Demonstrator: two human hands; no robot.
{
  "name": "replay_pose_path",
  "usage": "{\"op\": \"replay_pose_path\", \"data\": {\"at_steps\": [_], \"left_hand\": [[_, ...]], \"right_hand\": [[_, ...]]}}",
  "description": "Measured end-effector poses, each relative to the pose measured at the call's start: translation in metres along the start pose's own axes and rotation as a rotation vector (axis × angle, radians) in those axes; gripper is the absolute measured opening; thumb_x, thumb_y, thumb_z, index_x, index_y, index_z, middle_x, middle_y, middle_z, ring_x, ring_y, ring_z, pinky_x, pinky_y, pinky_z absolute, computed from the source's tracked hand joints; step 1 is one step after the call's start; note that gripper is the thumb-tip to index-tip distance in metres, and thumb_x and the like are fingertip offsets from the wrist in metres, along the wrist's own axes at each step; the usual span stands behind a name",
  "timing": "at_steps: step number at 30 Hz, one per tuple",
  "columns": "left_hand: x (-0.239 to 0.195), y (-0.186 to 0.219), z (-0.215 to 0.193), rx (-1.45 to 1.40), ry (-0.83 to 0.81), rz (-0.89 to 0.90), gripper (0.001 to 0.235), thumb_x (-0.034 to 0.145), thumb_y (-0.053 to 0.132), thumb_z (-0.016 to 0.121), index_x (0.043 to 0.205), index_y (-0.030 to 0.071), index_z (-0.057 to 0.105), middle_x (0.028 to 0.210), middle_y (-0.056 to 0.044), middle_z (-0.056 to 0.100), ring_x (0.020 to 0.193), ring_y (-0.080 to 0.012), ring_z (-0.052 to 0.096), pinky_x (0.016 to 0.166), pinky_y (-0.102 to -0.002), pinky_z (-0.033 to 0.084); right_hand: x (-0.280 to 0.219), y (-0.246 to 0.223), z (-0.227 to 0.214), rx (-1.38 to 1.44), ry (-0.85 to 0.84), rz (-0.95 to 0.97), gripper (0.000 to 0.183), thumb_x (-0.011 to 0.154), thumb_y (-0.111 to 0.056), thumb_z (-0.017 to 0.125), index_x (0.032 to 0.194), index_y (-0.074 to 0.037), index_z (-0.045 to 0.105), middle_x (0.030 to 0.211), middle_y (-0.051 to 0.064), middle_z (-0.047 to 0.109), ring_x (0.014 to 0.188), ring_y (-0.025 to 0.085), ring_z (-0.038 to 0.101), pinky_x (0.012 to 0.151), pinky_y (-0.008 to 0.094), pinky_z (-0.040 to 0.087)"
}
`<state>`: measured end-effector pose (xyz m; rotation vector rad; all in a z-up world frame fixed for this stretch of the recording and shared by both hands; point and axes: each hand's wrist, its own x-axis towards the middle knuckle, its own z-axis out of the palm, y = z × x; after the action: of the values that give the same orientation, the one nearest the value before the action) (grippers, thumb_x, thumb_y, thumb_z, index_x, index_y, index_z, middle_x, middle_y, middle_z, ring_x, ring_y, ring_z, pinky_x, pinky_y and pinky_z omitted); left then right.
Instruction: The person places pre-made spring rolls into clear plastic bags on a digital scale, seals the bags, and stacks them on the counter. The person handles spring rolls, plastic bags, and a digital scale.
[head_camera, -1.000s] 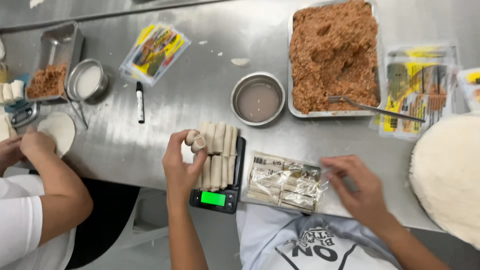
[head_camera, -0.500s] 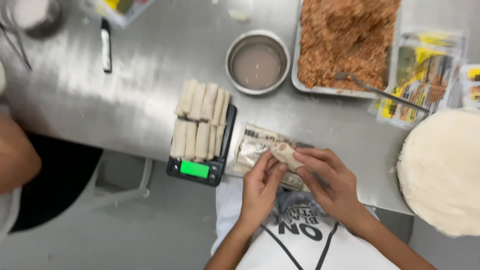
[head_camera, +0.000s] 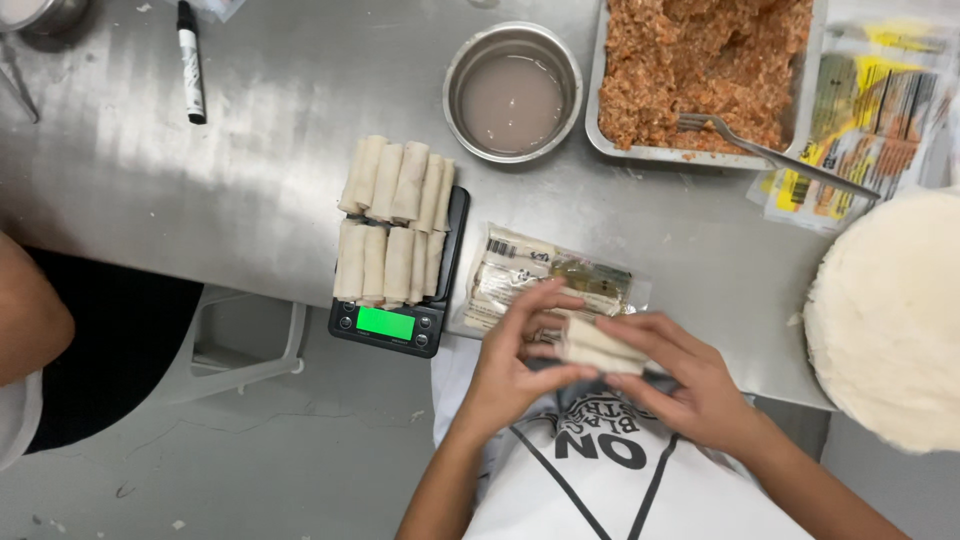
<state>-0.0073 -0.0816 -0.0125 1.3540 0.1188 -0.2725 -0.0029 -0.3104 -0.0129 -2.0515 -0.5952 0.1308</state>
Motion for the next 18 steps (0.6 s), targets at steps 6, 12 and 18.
{"op": "replay_pose_path", "data": {"at_steps": [6, 12, 18], "left_hand": [[0.002, 0.005, 0.007, 0.314, -0.418, 0.05, 0.041, 0.08, 0.005, 0.083, 0.117, 0.014, 0.068, 0.11, -0.005, 0.065, 0.1, -0.0173, 0.067, 0.089, -0.027, 0.065], [0.021, -0.013, 0.014, 0.422, -0.174, 0.402, 0.017, 0.095, 0.005, 0.071, 0.111, 0.006, 0.071, 0.111, -0.012, 0.075, 0.094, -0.0195, 0.074, 0.083, -0.025, 0.066], [0.037, -0.027, 0.024, 1.256, 0.334, 0.545, 0.056, 0.11, 0.041, 0.043, 0.153, 0.005, 0.047, 0.163, -0.016, 0.041, 0.154, -0.0312, 0.03, 0.123, -0.056, 0.005]], "right_hand": [[-0.024, -0.007, -0.018, -0.058, -0.113, -0.035, 0.053, 0.083, -0.03, 0.083, 0.125, -0.008, 0.061, 0.105, 0.004, 0.071, 0.092, 0.022, 0.063, 0.08, 0.032, 0.053], [-0.049, 0.032, -0.028, -0.28, 0.045, 0.266, 0.052, 0.076, -0.036, 0.083, 0.118, -0.008, 0.071, 0.101, 0.003, 0.071, 0.082, 0.016, 0.07, 0.069, 0.027, 0.055], [-0.012, 0.039, 0.012, -0.295, 0.355, 0.374, 0.046, 0.075, -0.03, 0.093, 0.111, -0.01, 0.075, 0.084, 0.006, 0.068, 0.081, 0.025, 0.071, 0.072, 0.034, 0.057]]}}
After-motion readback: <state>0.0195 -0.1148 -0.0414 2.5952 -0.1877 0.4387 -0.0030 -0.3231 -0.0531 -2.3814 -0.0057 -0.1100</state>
